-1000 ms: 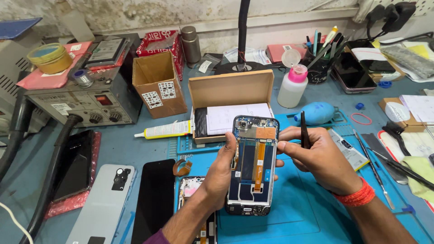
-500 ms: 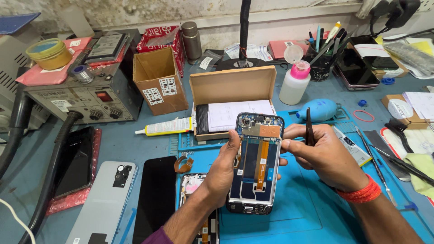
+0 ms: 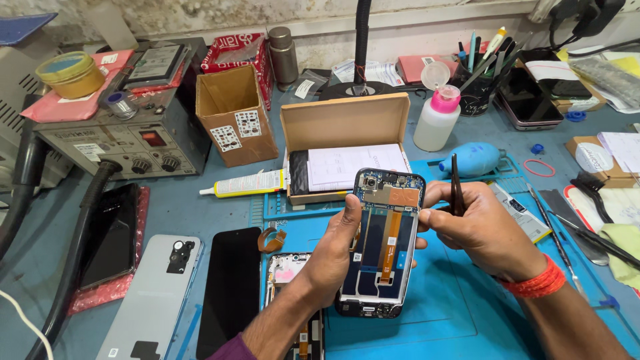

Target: The person works on a disassembled smartphone lying on a blue repair mat, using tweezers to pick at and reposition small internal components and flex cables inside the phone frame. They lift and rotate the phone chassis to view it from different angles, then continue prying and adjusting parts along its edge with the tweezers.

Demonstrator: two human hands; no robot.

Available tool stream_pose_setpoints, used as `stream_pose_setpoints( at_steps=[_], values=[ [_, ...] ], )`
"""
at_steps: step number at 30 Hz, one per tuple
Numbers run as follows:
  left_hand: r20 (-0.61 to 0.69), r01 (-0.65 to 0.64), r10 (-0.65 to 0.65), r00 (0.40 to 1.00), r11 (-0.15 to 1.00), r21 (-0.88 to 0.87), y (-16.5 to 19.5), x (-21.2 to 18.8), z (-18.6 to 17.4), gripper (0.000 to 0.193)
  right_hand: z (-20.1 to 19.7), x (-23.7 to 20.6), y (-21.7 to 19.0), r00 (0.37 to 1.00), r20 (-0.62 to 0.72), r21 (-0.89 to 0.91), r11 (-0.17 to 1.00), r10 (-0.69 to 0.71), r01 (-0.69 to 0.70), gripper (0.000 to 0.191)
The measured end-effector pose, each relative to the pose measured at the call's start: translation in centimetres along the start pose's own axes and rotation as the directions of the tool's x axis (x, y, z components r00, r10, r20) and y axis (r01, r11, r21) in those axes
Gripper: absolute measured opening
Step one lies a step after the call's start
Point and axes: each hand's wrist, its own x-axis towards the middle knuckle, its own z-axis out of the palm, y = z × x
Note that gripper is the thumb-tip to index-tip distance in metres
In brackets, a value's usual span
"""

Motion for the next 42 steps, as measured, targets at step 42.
stream_pose_setpoints(
  at_steps=[42],
  values=[
    [-0.073,-0.017,0.008,0.997,0.992,-0.121,-0.3,0.3,-0.5,0.089,2.1,-0.4,-1.1,0.997,-0.032,0.049,0.996,0.072,-0.070,0.022]
  ],
)
